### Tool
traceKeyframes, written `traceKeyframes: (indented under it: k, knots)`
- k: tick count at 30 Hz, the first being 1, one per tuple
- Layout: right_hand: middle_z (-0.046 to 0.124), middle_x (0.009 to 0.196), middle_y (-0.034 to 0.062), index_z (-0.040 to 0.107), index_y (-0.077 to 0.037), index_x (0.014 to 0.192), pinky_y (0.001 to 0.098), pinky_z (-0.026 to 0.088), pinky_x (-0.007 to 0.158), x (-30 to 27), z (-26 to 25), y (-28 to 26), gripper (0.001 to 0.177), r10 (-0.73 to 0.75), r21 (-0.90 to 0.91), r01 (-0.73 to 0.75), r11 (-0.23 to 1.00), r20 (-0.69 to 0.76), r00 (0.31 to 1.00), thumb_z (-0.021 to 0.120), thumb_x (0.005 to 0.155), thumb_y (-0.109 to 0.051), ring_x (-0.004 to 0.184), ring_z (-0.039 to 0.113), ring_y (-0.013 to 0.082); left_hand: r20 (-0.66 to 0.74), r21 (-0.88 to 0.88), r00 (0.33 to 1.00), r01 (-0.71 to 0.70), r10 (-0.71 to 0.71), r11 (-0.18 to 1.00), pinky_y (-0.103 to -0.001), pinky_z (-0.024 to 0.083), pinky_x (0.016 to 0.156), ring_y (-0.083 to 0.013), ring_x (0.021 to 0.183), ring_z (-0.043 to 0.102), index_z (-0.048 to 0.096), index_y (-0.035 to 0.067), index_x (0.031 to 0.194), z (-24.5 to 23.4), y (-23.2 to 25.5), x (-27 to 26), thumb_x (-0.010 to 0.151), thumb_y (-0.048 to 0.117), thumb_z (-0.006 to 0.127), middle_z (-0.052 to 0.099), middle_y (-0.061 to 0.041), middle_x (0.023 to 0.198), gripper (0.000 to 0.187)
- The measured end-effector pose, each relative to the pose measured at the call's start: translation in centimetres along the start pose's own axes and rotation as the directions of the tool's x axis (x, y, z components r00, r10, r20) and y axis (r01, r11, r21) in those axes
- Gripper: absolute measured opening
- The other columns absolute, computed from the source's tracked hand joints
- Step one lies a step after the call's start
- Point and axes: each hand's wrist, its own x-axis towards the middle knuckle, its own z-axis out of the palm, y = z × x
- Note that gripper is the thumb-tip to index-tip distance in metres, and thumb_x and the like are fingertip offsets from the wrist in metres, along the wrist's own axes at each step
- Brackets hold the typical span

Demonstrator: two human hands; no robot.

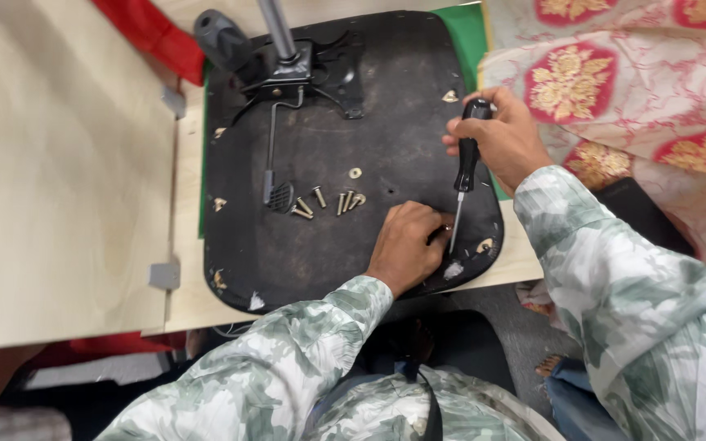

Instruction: The person uses a screwdriver to remove screws from the underside of an office chair seat. They loosen each screw, then remove the screws and washers by hand, placing them on the seat surface.

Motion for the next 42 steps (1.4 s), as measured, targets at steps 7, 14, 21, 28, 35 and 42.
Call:
traceKeyframes:
  k: [7, 14, 21, 28, 35, 42]
  knots:
    - [0.065, 0.096, 0.0069, 0.045, -0.003, 0.122, 0.0274, 0.056, 0.075, -5.3, -1.0, -4.9, 0.037, -0.426, -0.216, 0.415, 0.884, -0.003, 0.905, 0.068, 0.093, 0.004, 0.082, 0.065, 0.0134, 0.190, -0.084, 0.981, -0.026, 0.041, 0.996, -0.040, 0.045, 0.100, -0.0242, 0.099, 0.064, 0.078, 0.007, 0.102, 1.4, 0.9, 0.9, 0.088, 0.013, 0.073, 0.073, -0.005, 0.092, 0.016]
    - [0.063, 0.107, 0.0063, 0.044, -0.003, 0.128, 0.0260, 0.058, 0.087, -10.6, -2.1, -5.3, 0.035, -0.543, -0.277, 0.499, 0.821, -0.111, 0.832, 0.069, 0.104, 0.005, 0.097, 0.066, 0.0126, 0.188, -0.158, 0.977, -0.070, 0.100, 0.985, -0.039, 0.047, 0.100, -0.0231, 0.097, 0.066, 0.077, 0.005, 0.098, 2.6, 1.2, 1.0, 0.088, 0.014, 0.075, 0.072, -0.006, 0.091, 0.013]
    - [0.062, 0.109, 0.0050, 0.044, -0.002, 0.130, 0.0246, 0.055, 0.089, -12.4, -2.7, -4.3, 0.035, -0.594, -0.284, 0.546, 0.788, -0.118, 0.796, 0.069, 0.107, 0.006, 0.098, 0.063, 0.0108, 0.169, -0.093, 0.981, -0.076, 0.091, 0.993, -0.040, 0.047, 0.101, -0.0246, 0.098, 0.066, 0.077, 0.004, 0.098, 4.2, 1.8, 0.5, 0.088, 0.014, 0.075, 0.072, -0.007, 0.091, 0.014]
    - [0.060, 0.106, 0.0042, 0.045, -0.001, 0.124, 0.0245, 0.053, 0.095, -13.7, -2.3, -3.8, 0.030, -0.632, -0.298, 0.584, 0.755, -0.092, 0.770, 0.070, 0.108, 0.006, 0.098, 0.061, 0.0087, 0.147, -0.068, 0.987, -0.059, 0.068, 0.996, -0.038, 0.047, 0.099, -0.0230, 0.100, 0.065, 0.077, 0.004, 0.101, 4.5, 2.4, 0.3, 0.088, 0.015, 0.076, 0.073, -0.004, 0.095, 0.017]
    - [0.059, 0.109, 0.0041, 0.045, -0.003, 0.126, 0.0259, 0.051, 0.095, -14.3, -1.6, -3.9, 0.036, -0.645, -0.326, 0.587, 0.741, -0.100, 0.758, 0.069, 0.103, 0.008, 0.102, 0.059, 0.0110, 0.143, -0.056, 0.983, -0.106, 0.113, 0.993, -0.038, 0.046, 0.098, -0.0242, 0.103, 0.063, 0.076, 0.002, 0.104, 4.1, 2.5, 0.2, 0.090, 0.017, 0.076, 0.071, -0.005, 0.098, 0.020]
    - [0.056, 0.107, 0.0023, 0.045, -0.005, 0.123, 0.0248, 0.048, 0.090, -15.1, 0.1, -3.4, 0.038, -0.652, -0.391, 0.552, 0.737, -0.195, 0.732, 0.072, 0.100, 0.007, 0.097, 0.054, 0.0095, 0.198, -0.118, 0.971, -0.110, 0.132, 0.987, -0.039, 0.046, 0.095, -0.0253, 0.098, 0.063, 0.077, 0.003, 0.100, 3.9, 1.6, 1.1, 0.087, 0.012, 0.074, 0.071, -0.006, 0.094, 0.016]
